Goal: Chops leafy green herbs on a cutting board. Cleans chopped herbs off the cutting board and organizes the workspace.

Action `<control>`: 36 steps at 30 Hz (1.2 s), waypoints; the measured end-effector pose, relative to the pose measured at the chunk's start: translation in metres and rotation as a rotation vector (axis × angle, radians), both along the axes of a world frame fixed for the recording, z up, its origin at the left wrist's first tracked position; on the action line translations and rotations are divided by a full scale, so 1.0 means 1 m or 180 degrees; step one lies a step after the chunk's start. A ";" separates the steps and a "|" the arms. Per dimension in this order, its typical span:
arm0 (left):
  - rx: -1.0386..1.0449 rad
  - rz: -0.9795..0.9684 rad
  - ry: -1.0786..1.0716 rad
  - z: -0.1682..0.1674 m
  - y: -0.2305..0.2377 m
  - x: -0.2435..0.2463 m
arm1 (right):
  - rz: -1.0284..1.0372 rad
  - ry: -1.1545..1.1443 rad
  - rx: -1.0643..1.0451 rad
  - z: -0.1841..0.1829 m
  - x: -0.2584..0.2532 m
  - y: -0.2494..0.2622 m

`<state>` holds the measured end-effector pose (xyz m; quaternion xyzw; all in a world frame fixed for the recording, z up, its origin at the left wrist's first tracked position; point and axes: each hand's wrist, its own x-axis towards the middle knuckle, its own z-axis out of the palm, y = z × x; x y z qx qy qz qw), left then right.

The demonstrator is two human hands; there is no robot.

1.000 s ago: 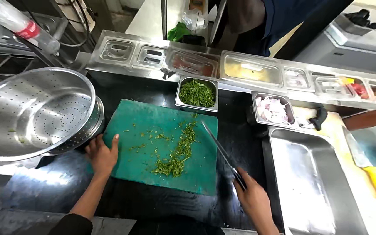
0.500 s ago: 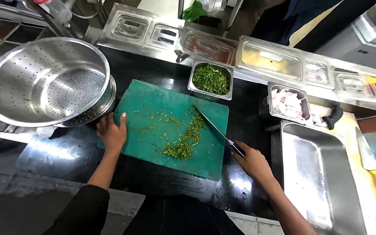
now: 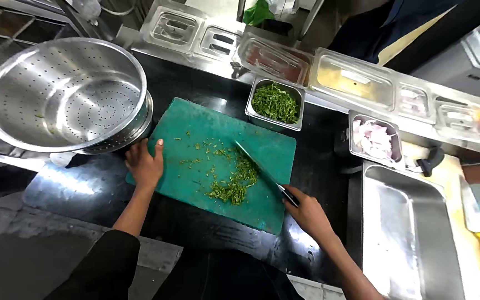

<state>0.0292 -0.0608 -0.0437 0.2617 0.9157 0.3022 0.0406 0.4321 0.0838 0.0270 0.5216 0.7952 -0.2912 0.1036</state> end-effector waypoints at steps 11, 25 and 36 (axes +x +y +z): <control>0.0019 0.0018 0.0018 0.000 0.001 0.002 | -0.0120 0.0067 0.0321 -0.012 -0.011 0.073; 0.0068 0.0047 -0.0044 0.002 0.001 0.002 | 0.0252 0.0257 0.0230 -0.004 -0.027 0.076; 0.0132 0.0135 -0.0061 0.001 0.002 0.001 | 0.1280 0.0044 -0.0083 -0.003 -0.056 0.065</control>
